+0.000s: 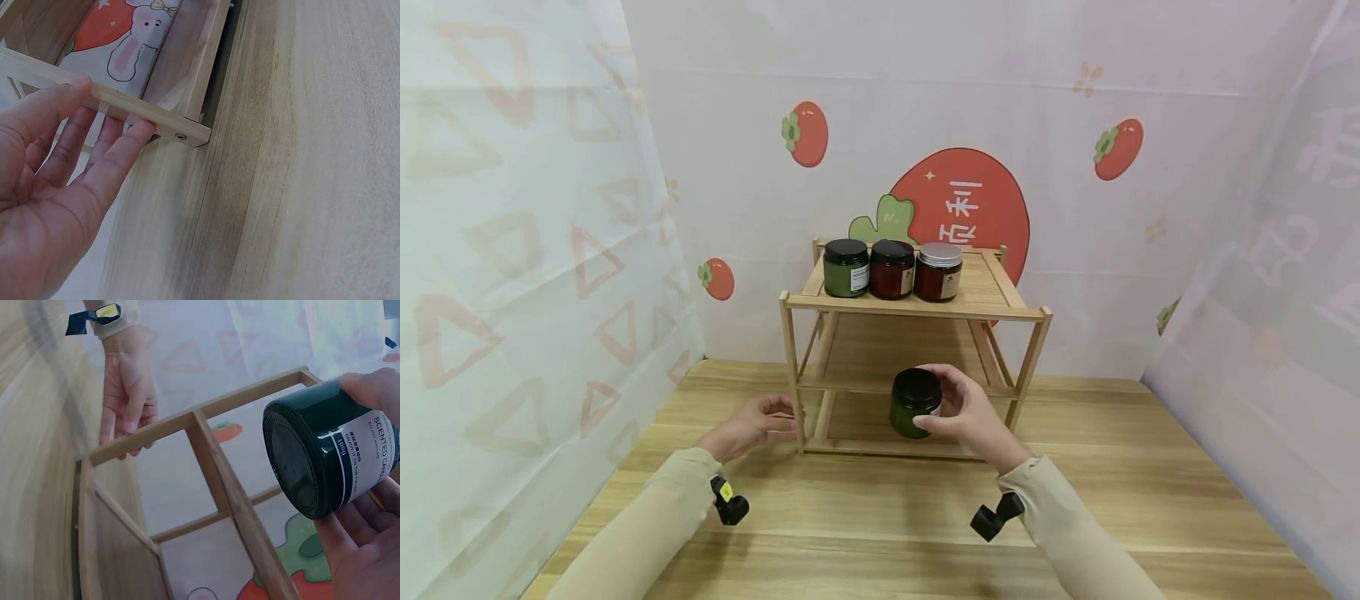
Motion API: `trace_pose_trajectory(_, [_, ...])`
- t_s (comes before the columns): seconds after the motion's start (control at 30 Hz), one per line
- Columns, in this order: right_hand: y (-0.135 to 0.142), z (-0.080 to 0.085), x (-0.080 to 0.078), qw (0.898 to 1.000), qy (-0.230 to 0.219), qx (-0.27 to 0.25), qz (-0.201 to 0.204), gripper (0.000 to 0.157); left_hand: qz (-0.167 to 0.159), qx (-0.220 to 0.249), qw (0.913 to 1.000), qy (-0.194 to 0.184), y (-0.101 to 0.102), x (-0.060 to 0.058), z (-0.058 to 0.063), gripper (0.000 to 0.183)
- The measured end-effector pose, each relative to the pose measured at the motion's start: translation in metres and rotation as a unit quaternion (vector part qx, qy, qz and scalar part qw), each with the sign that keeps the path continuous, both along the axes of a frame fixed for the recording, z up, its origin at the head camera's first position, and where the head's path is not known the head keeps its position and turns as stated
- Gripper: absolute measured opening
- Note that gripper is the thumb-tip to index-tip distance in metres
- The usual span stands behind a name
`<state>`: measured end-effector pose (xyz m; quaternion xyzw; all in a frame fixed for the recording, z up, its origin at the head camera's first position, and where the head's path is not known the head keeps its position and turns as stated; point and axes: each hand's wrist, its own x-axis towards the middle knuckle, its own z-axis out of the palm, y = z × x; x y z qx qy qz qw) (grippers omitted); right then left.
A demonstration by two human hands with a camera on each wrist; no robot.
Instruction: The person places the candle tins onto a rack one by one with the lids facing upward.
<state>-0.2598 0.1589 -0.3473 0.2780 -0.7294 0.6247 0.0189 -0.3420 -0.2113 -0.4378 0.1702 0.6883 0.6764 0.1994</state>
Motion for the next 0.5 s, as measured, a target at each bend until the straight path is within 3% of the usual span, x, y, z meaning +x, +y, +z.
trace_pose_trajectory(0.23, [0.006,0.013,0.003,1.0,0.027,-0.011,-0.006,0.064,0.001,-0.005,1.0,0.0,0.0,0.001,0.0,0.027])
trace_pose_trajectory(0.5, [0.013,0.037,0.009,0.998,0.049,0.008,-0.041,0.063,-0.006,-0.002,1.0,0.004,0.0,0.0,0.001,0.025])
